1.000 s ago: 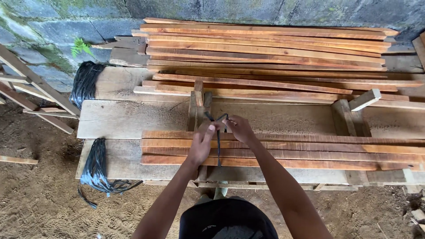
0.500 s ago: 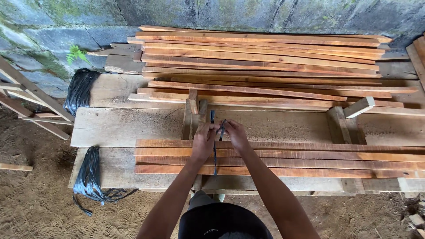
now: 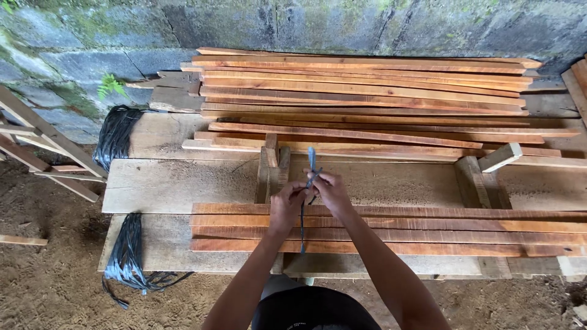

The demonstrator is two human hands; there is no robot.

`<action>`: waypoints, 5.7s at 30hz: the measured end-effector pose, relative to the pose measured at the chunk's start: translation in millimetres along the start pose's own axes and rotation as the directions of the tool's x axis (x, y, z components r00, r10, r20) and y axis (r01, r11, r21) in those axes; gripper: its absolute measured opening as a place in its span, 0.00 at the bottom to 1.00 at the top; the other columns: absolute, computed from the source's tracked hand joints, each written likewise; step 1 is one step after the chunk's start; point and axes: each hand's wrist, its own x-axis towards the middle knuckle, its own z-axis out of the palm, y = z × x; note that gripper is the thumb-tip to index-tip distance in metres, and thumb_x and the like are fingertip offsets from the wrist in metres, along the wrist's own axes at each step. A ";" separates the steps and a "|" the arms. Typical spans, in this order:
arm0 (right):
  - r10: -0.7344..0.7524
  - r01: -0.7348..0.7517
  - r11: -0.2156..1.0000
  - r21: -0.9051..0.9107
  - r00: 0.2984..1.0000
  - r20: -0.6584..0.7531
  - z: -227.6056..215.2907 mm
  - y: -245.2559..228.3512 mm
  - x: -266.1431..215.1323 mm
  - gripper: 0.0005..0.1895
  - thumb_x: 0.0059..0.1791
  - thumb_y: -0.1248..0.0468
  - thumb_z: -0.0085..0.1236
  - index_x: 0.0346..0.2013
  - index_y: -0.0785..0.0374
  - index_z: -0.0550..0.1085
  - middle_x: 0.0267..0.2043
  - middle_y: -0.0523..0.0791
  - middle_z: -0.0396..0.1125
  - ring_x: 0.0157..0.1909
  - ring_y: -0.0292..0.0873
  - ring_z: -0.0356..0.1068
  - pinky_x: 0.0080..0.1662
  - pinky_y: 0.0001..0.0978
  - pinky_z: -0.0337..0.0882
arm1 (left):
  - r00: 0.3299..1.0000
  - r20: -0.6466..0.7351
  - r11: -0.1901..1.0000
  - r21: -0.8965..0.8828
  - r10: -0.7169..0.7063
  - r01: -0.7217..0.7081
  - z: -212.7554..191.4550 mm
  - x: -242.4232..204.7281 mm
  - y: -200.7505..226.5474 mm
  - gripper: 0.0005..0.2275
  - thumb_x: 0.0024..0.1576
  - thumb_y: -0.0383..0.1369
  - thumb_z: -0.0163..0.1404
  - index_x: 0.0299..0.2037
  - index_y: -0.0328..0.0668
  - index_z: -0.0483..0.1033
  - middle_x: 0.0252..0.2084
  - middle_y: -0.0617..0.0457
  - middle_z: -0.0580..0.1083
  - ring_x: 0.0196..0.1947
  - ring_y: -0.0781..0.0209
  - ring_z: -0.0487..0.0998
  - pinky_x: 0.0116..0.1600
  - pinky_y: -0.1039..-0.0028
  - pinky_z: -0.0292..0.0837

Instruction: Bundling thin wooden stakes together using flexible plastic ties on a workbench.

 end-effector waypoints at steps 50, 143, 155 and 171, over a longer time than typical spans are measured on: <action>-0.369 0.648 0.165 -0.744 0.740 0.563 -50.5 27.6 -17.4 0.07 0.52 0.60 0.55 0.38 0.54 0.80 0.41 0.42 0.70 0.46 0.47 0.73 0.50 0.42 0.71 | 0.850 0.365 0.914 0.009 -0.381 0.406 -7.5 1.6 -24.3 0.14 0.70 0.37 0.41 0.35 0.43 0.76 0.29 0.49 0.76 0.30 0.60 0.74 0.40 0.59 0.72; 0.206 -0.190 0.966 -0.177 0.976 0.076 -12.0 64.6 7.5 0.15 0.48 0.68 0.65 0.48 0.70 0.78 0.39 0.53 0.74 0.42 0.45 0.75 0.45 0.40 0.78 | 0.934 0.143 0.664 0.738 -0.326 0.119 8.6 -4.5 -109.6 0.17 0.62 0.28 0.46 0.62 0.37 0.66 0.50 0.40 0.74 0.49 0.36 0.80 0.45 0.46 0.82; 0.235 -0.223 0.972 -0.079 0.950 0.205 -17.9 50.1 7.3 0.09 0.46 0.69 0.65 0.37 0.73 0.78 0.32 0.51 0.70 0.35 0.44 0.72 0.42 0.36 0.78 | 0.932 0.125 0.818 0.529 -0.340 0.227 -6.6 4.2 -99.2 0.13 0.70 0.36 0.38 0.48 0.35 0.71 0.40 0.38 0.75 0.41 0.32 0.81 0.38 0.46 0.80; 0.242 -0.254 0.967 0.027 0.945 0.219 -26.3 64.1 15.7 0.09 0.48 0.66 0.68 0.35 0.70 0.78 0.29 0.50 0.70 0.34 0.44 0.72 0.40 0.34 0.75 | 0.913 0.195 0.858 0.456 -0.358 0.238 -13.4 6.3 -95.4 0.15 0.72 0.41 0.33 0.52 0.40 0.71 0.38 0.46 0.76 0.38 0.45 0.83 0.37 0.50 0.81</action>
